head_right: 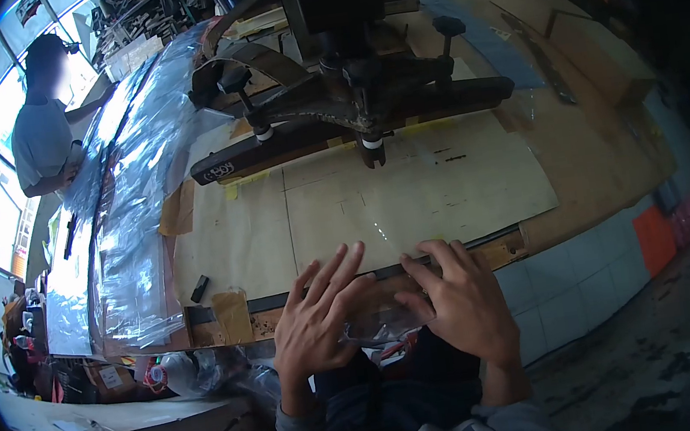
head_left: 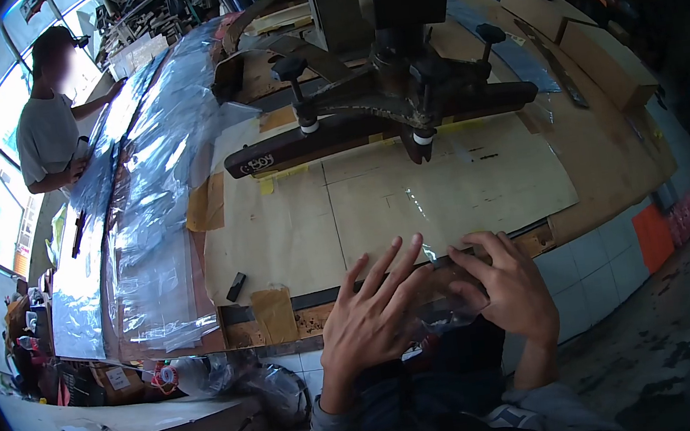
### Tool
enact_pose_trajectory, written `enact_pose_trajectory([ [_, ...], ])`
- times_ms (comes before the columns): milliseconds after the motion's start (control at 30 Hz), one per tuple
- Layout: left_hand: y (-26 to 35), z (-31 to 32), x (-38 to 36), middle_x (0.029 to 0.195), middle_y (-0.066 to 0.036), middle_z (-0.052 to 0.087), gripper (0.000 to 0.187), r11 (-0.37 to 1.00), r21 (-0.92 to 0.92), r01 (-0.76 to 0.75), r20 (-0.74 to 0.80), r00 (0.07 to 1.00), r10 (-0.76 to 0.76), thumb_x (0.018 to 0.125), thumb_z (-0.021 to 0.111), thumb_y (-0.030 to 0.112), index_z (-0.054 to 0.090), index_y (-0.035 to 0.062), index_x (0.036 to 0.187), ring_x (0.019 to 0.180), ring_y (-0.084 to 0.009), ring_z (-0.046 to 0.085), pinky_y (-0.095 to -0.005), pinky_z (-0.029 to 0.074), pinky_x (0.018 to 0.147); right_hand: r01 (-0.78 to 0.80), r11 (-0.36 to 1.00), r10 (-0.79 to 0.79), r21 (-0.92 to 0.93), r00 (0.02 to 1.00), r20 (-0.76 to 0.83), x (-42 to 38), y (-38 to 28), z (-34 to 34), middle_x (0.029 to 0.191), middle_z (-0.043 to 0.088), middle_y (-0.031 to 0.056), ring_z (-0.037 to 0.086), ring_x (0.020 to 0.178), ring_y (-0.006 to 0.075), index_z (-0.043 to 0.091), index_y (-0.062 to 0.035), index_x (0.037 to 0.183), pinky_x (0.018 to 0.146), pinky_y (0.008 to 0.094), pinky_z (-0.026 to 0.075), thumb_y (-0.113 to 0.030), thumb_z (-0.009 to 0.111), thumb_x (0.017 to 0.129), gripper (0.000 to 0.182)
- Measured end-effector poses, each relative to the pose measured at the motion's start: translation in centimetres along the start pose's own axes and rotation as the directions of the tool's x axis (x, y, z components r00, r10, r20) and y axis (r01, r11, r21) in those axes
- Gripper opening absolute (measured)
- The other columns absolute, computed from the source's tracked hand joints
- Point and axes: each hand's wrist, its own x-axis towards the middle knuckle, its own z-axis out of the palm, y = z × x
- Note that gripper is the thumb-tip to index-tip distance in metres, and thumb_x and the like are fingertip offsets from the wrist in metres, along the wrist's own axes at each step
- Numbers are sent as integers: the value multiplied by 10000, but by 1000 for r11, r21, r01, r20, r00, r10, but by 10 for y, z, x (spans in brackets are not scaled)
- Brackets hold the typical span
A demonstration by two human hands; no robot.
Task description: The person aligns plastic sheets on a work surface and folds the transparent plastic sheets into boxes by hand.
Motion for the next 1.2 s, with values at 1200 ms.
enact_pose_trajectory([
  [1200, -2, -6, 4, 1510, -55, 396, 484, 986, 157, -58, 216, 976, 23, 786, 615, 306, 556, 160, 1244, 1388, -172, 378, -487, 211, 1154, 266, 927, -273, -264, 962, 12, 45, 44, 7, 1256, 565, 140, 519, 1190, 276, 580, -15, 1236, 996, 427, 410, -192, 641, 866, 414],
])
